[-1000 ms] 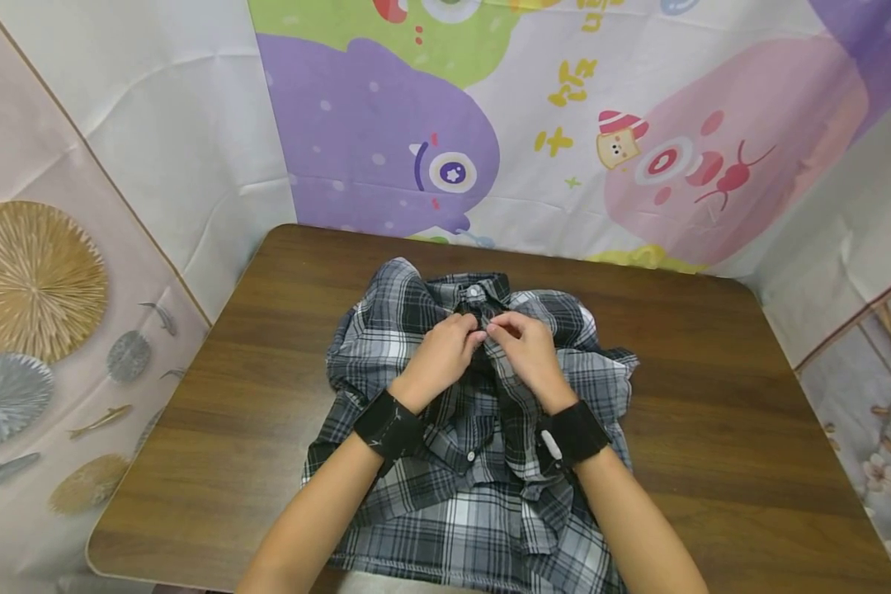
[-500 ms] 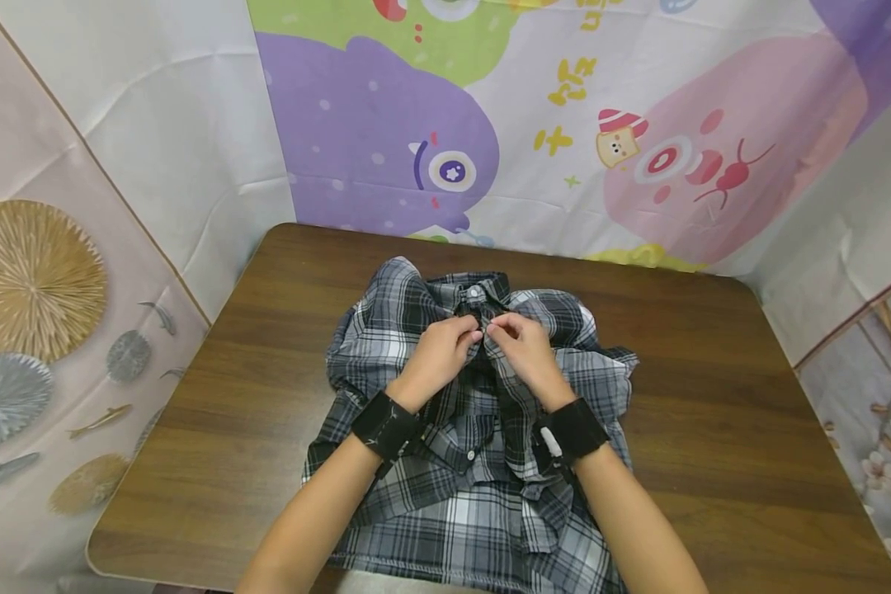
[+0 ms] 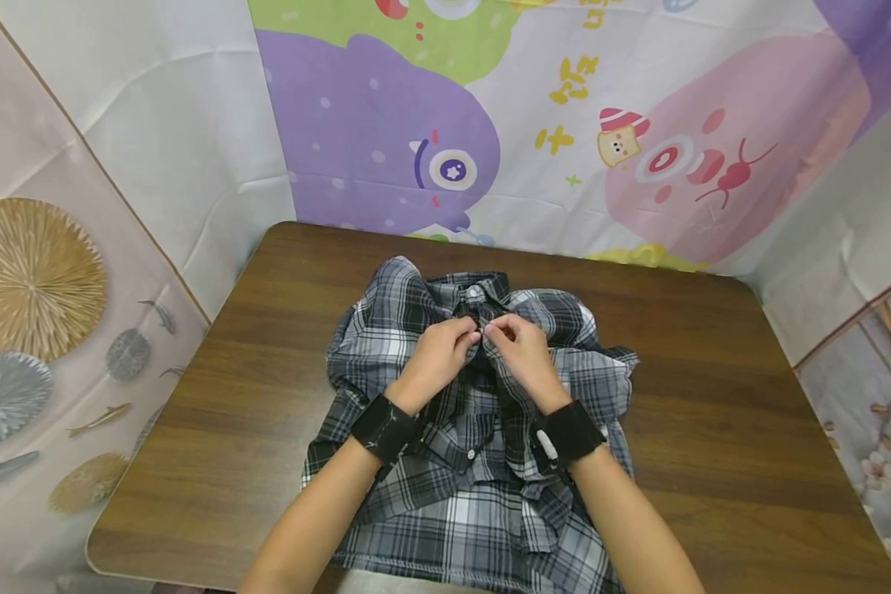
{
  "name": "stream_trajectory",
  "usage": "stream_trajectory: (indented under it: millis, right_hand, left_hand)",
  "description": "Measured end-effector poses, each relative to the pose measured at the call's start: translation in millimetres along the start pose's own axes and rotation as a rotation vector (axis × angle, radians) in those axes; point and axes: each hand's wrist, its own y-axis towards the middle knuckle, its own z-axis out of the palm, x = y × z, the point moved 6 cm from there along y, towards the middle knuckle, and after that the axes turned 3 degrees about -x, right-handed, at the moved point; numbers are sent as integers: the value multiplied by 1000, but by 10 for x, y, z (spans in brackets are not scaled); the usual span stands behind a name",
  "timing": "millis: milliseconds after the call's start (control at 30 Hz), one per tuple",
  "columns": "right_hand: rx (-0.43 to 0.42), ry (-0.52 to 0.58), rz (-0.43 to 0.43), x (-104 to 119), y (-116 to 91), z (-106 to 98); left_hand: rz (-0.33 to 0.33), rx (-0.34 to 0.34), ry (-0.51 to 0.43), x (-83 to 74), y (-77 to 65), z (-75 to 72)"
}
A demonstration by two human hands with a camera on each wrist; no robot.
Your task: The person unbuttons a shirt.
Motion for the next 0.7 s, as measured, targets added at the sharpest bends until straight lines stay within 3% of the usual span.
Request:
stream_trajectory:
  millis: [333, 700]
  right_hand:
    - [-13, -20, -1, -35, -19, -32]
    - [-36, -17, 7, -85, -83, -98]
  left_hand:
    - [-17, 18, 0, 15, -28, -16]
    - [-90, 128, 26, 92, -137, 0]
